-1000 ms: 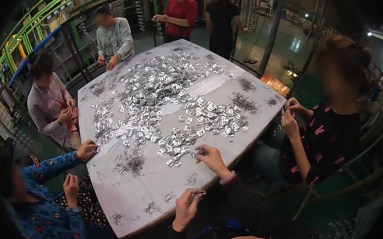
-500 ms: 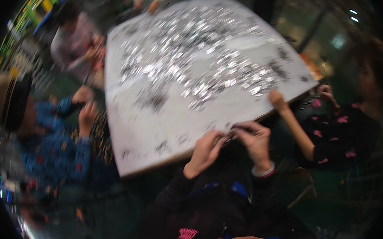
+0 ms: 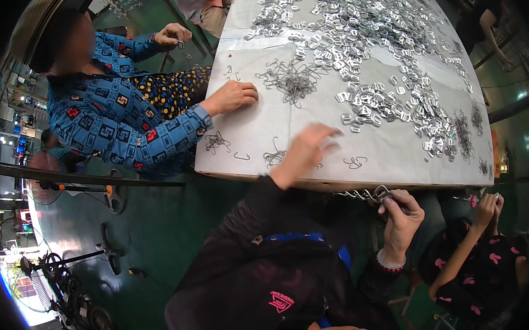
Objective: The person repeatedly picks small metal clips and wire loops from a table, threads the loops through the clips, and accumulates a chain of linked clips. They periodically lift the assembled chain and hang it on a nearby rack. Other workers perform the same task at the same table.
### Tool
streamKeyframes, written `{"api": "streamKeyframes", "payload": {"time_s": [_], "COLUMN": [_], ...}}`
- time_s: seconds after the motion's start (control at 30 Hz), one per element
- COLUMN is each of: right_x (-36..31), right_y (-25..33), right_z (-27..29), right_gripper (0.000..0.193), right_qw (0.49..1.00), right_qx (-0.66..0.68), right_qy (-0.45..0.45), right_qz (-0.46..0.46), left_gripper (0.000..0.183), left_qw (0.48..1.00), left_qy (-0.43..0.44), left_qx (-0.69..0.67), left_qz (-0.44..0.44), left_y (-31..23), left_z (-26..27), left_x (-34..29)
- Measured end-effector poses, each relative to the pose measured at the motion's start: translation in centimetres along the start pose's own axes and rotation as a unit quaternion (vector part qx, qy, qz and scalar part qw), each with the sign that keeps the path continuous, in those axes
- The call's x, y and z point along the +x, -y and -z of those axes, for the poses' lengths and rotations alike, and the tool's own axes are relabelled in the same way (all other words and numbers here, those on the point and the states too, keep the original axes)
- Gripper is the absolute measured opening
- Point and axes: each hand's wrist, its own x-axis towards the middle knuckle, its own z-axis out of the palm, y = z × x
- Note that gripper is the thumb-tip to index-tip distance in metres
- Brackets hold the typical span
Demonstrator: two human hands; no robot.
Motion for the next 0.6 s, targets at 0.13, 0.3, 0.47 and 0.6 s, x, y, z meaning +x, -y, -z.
{"api": "streamKeyframes", "payload": {"time_s": [0.13,0.3,0.47,0.6], "right_x": [0.0,0.1,-0.3,-0.8], "right_y": [0.3,0.6,0.9,1.4], "right_z": [0.5,0.7,0.6,0.7], "right_gripper": [0.015,0.015,0.016,0.016], "right_qw": [0.999,1.000,1.000,1.000], "right_qx": [-0.005,-0.009,-0.008,-0.023], "right_qy": [0.036,0.018,0.002,0.001], "right_qz": [-0.007,-0.004,-0.008,0.002], "left_gripper": [0.013,0.004,0.006,0.007], "left_qw": [0.956,0.912,0.950,0.969], "left_qy": [0.000,0.085,-0.022,-0.015], "left_qx": [0.293,0.390,0.305,0.245], "left_qz": [0.018,-0.091,-0.054,0.001], "left_y": [8.6,11.8,10.9,8.2], "left_z": [3.5,4.7,6.9,7.8], "left_x": [3.0,4.3,7.7,9.9]}}
